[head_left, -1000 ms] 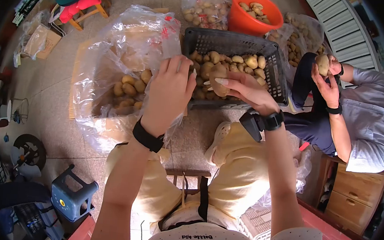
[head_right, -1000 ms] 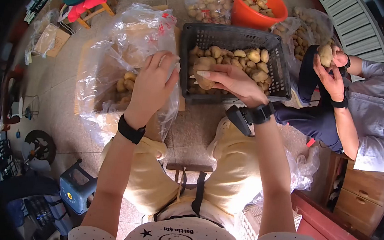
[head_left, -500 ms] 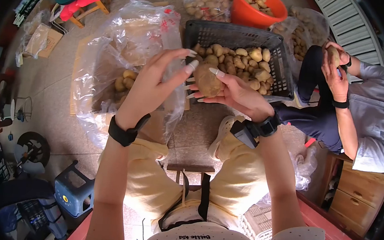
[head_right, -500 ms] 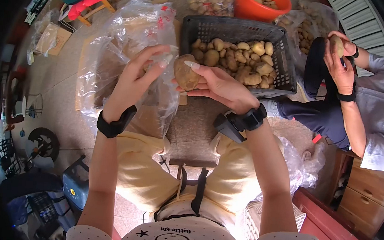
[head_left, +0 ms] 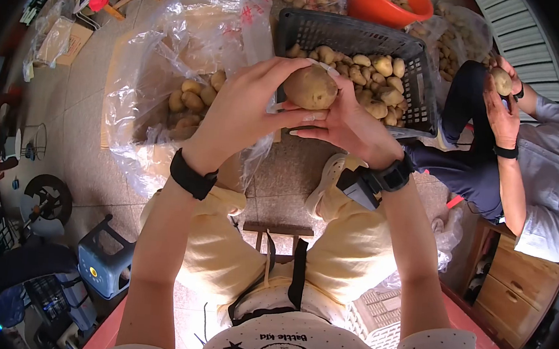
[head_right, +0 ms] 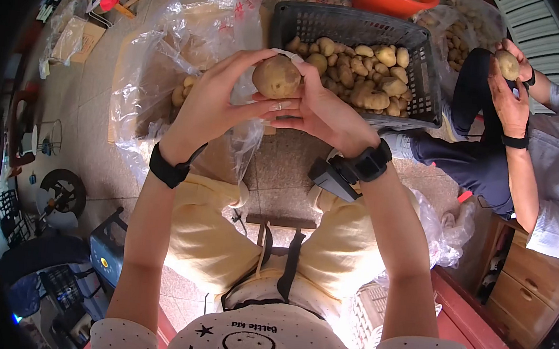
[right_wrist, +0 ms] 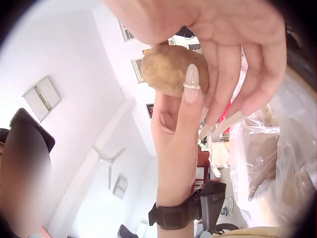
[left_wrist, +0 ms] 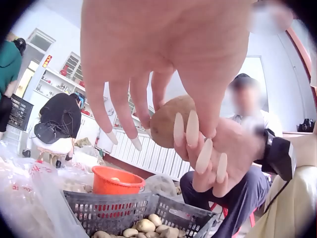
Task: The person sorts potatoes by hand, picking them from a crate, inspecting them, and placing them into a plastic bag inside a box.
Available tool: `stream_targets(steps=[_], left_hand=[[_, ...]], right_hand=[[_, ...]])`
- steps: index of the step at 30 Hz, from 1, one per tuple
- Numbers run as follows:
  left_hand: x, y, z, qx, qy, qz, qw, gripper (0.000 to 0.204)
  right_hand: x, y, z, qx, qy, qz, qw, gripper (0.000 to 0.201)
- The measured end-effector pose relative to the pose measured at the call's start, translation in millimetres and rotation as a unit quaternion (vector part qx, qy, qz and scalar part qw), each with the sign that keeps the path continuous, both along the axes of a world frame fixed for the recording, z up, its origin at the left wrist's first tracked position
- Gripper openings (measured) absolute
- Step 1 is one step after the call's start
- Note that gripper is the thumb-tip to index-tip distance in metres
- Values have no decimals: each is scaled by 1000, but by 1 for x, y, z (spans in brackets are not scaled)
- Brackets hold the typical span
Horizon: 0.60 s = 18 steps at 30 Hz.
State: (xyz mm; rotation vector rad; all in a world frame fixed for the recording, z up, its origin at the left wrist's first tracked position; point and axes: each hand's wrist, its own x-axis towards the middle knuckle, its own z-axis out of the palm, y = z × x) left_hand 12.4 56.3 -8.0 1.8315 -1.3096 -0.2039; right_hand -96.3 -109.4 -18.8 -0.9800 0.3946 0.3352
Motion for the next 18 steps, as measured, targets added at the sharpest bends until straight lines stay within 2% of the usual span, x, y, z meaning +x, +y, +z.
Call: stream_targets(steps=[6,10,12,13,14,15,16,17,18], left_hand=[[0,-1,-6,8,-19,28,999,59],[3,1,-13,25,-42,53,997,47],[1,2,-12,43,-47,74,995,44],[0,1,-7,19,91,79,993,41],[0,1,-4,-5,226,82,971,42],[2,2,-5,-4,226,83,971,42],[6,3,-6,-5,276,82,958,43],[9,5,-7,-7,324,82,942,44],[10,7,-6,-7,324,82,942,44]], right_hand=[[0,-4,-9,0,3,52,999,77],[2,1,2,-22,35,48,998,80],[-2,3,11,-201,-4,27,979,75],[-3,0,8,-200,-4,27,980,75],[-3,-3,2,-264,-34,-3,964,71],[-2,-6,-1,-327,-63,-32,943,68],[-2,-10,0,-344,-61,-53,936,55],[-2,-9,-1,-343,-61,-53,936,55],[-1,-8,-1,-355,-108,-107,922,50]])
